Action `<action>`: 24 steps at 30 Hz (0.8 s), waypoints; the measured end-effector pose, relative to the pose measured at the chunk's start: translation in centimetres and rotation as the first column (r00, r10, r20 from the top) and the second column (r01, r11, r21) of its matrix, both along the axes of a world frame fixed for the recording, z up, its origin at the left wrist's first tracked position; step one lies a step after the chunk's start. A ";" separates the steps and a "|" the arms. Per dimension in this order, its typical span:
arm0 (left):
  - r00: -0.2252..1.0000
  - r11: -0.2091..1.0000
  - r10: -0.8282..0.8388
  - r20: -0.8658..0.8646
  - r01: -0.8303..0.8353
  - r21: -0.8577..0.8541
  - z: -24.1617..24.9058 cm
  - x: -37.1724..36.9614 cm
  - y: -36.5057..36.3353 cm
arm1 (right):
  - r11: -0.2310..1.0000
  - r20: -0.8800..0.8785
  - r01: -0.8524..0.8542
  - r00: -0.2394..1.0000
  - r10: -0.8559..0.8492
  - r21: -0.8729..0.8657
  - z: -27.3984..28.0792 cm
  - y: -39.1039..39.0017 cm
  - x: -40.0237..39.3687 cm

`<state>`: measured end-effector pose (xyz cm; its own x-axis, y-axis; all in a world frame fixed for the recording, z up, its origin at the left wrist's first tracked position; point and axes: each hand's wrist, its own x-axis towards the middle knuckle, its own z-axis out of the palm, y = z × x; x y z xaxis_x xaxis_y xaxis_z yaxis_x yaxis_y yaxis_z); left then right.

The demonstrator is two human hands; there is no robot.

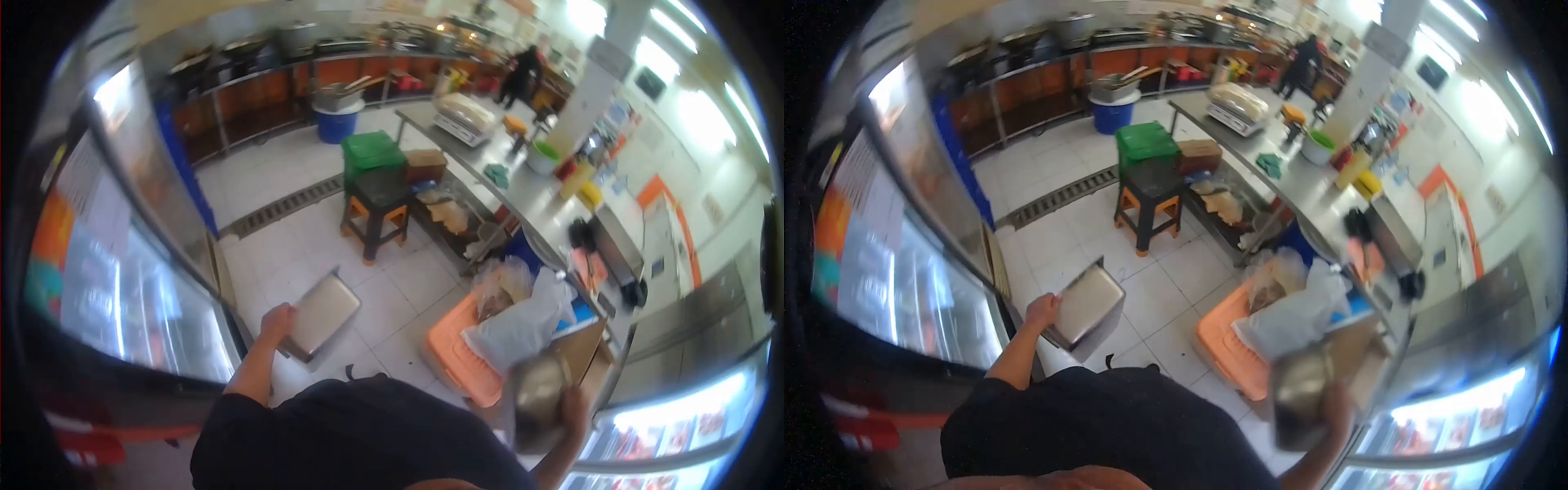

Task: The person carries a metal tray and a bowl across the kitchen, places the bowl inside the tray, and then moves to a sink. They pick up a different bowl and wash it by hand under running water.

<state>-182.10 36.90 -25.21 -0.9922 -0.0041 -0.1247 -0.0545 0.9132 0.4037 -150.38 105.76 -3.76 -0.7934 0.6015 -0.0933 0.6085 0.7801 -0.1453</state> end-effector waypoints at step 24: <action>0.868 0.881 -0.470 -0.160 0.453 -0.133 8.6 -52.7 21.6 | 0.919 -0.496 -0.105 0.862 -0.107 -0.380 10.4 -5.6 -47.5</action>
